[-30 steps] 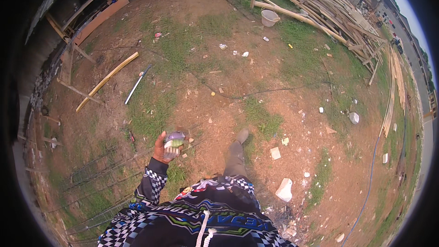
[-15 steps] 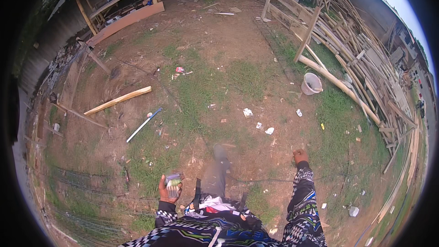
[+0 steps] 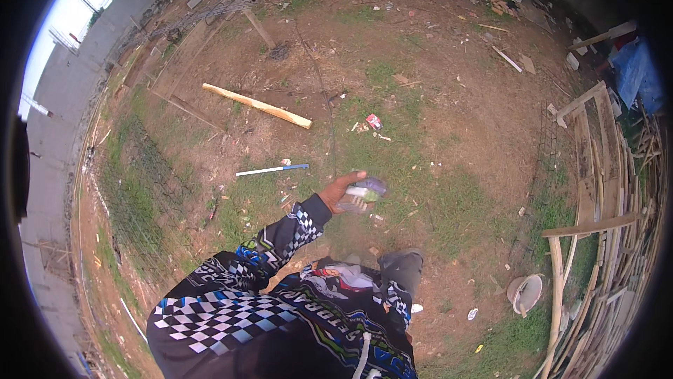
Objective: The person assembles a rebar cage by hand, aligning and tying intersecting steel bars with wire. They use pliers to twist and secure the wire ties at multiple junctions, then move the assembled cage to a nearby wall.
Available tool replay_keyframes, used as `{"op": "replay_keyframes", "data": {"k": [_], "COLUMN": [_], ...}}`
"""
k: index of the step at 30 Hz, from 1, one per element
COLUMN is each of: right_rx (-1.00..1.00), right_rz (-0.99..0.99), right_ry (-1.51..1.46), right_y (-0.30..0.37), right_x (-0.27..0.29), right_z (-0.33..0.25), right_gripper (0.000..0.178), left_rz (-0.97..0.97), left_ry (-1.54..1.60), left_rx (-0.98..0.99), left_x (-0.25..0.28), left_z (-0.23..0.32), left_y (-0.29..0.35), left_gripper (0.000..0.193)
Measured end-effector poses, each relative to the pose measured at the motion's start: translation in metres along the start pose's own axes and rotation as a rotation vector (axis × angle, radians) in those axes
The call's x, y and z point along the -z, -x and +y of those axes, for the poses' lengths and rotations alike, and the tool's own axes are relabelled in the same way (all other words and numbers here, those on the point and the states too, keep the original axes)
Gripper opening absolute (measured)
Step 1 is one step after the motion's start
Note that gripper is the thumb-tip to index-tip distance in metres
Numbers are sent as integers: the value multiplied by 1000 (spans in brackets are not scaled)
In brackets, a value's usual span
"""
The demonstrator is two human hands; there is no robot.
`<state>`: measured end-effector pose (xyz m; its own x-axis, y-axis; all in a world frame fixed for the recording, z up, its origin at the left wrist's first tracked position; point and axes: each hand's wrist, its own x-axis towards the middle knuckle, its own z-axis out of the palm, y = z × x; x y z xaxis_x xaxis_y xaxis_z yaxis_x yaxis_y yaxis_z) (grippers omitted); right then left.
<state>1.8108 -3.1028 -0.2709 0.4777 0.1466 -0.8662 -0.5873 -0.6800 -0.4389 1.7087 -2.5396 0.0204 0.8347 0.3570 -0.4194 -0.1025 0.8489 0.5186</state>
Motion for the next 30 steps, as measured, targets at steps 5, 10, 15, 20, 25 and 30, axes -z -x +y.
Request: {"op": "replay_keyframes", "data": {"k": [5,10,15,20,25,30], "right_rx": [-112,88,394,694,894,387], "right_rz": [-150,-107,109,169,87,71], "right_ry": [224,335,278,81,416,485], "right_y": [-116,-278,-411,-473,-388,-433], "right_x": [3,57,143,215,78,119], "right_z": [-190,-504,-906,-1252,-1388,-1314], "right_gripper": [18,23,28,33,28,26], "left_rz": [114,401,553,640,617,399], "left_ry": [-13,317,450,477,249,31], "left_rx": [-44,-312,-482,-450,-429,-323], "left_x": [-26,-29,-72,-57,-81,-156], "left_z": [56,39,80,155,286,474], "left_y": [-147,-255,-342,-494,-681,-898], "left_gripper": [46,40,38,42,60,58]}}
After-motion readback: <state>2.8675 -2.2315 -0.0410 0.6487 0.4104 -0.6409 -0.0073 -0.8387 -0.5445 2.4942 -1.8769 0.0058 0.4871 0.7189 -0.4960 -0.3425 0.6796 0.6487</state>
